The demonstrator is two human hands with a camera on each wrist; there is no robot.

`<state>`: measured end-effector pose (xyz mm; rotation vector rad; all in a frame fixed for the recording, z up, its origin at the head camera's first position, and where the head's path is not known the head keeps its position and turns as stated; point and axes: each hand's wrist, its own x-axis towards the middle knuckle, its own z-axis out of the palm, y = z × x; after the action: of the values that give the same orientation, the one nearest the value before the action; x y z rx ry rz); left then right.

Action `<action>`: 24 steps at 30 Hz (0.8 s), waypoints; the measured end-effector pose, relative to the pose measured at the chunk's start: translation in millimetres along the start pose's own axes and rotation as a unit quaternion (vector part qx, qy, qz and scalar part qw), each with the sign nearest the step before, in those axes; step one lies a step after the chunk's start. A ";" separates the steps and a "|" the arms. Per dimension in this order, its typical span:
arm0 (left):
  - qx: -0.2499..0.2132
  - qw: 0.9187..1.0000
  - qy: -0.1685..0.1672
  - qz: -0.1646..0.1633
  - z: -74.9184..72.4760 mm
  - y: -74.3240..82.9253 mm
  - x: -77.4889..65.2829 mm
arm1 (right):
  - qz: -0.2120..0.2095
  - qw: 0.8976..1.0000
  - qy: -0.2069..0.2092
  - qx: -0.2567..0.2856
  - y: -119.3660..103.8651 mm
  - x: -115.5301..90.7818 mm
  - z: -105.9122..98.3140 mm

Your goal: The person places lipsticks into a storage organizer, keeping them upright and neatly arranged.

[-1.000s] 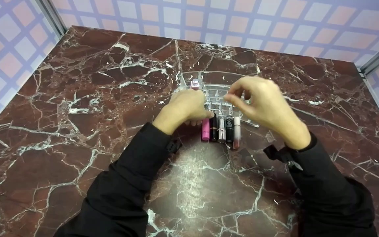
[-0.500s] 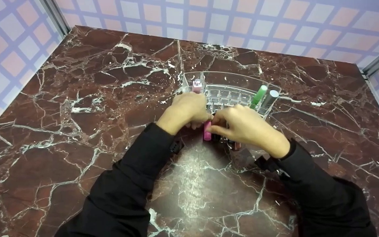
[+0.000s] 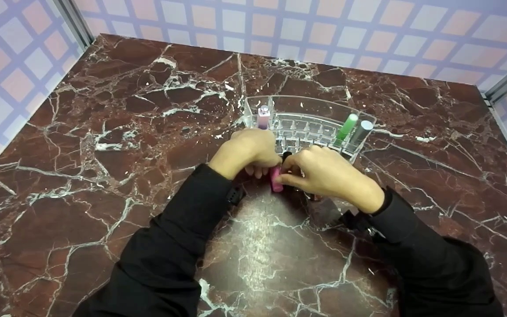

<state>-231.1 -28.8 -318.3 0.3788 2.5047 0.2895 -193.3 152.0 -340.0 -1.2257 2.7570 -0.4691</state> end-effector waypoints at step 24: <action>-0.100 0.985 -0.132 -0.047 6.0 -4.1 6.4 | -0.004 0.999 -0.028 -0.024 -10.3 1.5 8.3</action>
<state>-233.5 -29.7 -327.6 0.2020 2.2027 0.4198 -185.3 142.4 -344.5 -1.2422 2.7322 -0.3671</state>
